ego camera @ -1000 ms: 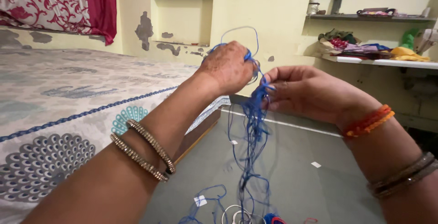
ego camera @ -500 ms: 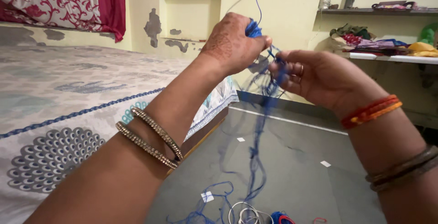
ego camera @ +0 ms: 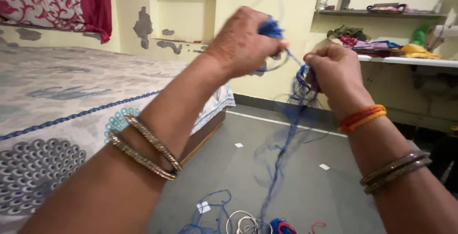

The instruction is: The person untangles a long, tangled mass of blue thread by hand. They pull and separate strands to form a loose bundle, then wrap the thread around their left hand to create a neat coil. The task is performed on the floor in a room with a sewing machine visible in the background.

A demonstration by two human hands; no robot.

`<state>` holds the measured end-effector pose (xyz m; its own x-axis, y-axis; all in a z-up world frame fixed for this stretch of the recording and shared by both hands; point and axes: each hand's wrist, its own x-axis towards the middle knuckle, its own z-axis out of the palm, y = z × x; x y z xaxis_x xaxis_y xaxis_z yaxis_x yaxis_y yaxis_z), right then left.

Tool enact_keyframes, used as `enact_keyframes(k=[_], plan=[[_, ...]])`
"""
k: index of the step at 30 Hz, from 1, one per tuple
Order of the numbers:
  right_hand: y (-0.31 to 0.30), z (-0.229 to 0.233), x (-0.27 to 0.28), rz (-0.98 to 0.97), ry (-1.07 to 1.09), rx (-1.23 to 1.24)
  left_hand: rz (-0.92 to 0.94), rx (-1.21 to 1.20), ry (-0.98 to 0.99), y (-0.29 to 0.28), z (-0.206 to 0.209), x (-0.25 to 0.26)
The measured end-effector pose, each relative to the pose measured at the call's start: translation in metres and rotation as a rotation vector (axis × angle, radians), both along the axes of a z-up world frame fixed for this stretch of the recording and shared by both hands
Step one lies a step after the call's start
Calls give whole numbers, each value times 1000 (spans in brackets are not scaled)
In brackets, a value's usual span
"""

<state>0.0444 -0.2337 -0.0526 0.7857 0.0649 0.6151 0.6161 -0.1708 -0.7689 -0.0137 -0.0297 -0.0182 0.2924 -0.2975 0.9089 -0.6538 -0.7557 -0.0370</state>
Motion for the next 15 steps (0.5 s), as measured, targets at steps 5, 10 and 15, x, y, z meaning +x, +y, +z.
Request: enact_keyframes(k=[5,10,15], plan=[[-16,17,-24,-102,7,-278,246,-220,78,27,-2,10],[-29,32,-33,-396,-22,-519,442,-455,-144,63,6,14],[-41,24,-18,-320,78,-475,432,-549,-235,91,7,-6]])
